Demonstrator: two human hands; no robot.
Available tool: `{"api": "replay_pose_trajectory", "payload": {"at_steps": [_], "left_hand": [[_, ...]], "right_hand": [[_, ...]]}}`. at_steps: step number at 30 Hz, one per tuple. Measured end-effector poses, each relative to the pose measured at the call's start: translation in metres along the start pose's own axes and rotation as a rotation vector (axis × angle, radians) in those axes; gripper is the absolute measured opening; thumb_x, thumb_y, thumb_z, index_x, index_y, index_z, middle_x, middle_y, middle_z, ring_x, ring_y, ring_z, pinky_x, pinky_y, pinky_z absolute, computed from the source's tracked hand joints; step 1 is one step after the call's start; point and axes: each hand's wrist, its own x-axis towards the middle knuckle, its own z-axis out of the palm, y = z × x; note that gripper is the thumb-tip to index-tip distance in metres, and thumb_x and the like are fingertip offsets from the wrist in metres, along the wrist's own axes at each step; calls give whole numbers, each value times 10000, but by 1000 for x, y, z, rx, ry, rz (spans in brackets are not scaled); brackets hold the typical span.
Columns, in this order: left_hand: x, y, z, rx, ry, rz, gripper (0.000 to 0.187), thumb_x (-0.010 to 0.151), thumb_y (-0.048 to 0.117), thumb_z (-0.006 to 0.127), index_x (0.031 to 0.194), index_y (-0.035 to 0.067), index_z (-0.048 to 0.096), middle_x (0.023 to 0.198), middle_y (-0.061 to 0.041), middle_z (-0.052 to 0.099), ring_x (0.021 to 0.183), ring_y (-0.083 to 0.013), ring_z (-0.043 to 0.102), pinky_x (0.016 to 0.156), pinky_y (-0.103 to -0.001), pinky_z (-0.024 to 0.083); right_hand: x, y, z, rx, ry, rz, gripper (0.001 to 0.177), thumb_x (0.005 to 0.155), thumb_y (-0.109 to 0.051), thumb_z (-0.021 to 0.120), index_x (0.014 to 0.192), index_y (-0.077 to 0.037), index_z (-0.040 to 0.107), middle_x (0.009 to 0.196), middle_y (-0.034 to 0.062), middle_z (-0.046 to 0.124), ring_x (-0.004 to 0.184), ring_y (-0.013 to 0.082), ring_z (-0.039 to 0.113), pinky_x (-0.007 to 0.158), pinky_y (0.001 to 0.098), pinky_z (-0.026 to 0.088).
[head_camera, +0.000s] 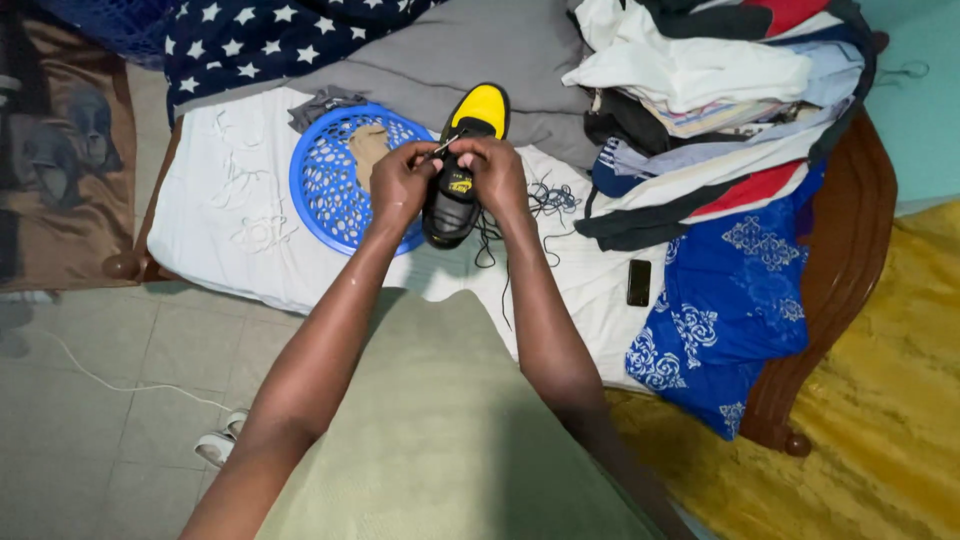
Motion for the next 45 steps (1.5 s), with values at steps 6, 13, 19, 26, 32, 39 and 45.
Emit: {"api": "replay_pose_trajectory", "payload": {"at_steps": [6,13,19,26,32,39,45], "left_hand": [[-10,26,2,-22,-17,27,263,828,136,766,1091,115,778,790,-23,743,692,-112,671,681,-278,528],[-19,36,5,-58,-40,52,265,838,141,766,1102,117,779,790,-33,739,696,-121,661,668,-286,519],[-20,40,2,-3,-35,77,262,846,146,765,1107,120,777,775,-49,734,680,-135,666,659,-293,512],[-21,45,5,-103,-42,188,240,846,119,777,1082,77,760,863,-66,779,768,-146,738,718,-293,564],[-34,65,-3,-3,36,405,163,852,87,791,1007,55,753,930,-89,778,836,-206,758,760,-330,572],[-34,57,-5,49,125,627,144,873,-18,719,997,51,744,969,-101,760,915,-293,722,831,-397,549],[-30,43,-3,35,90,658,187,841,-67,684,985,46,725,970,-102,756,912,-292,717,835,-393,555]], "right_hand": [[-3,-29,-9,158,128,219,116,863,-65,713,978,-83,704,883,54,747,862,207,756,817,355,569],[-13,-31,-13,-256,249,-47,108,803,-76,787,893,-84,728,875,79,731,845,323,612,785,426,477],[-14,-37,-19,-86,198,-86,222,813,-3,779,993,-65,664,913,49,703,876,254,649,797,381,516],[-13,-48,-24,-119,293,-164,286,776,-1,818,939,-54,589,873,53,672,860,256,631,795,401,504],[-13,-28,-14,59,360,-71,202,847,-33,770,985,-62,626,858,35,719,825,182,704,786,344,529],[-6,-13,-10,272,114,192,203,910,-13,698,1104,-11,758,873,61,767,757,100,672,715,261,548],[5,13,-9,436,-55,302,179,880,-28,684,1046,-7,749,837,27,768,726,71,689,689,226,549]]}}
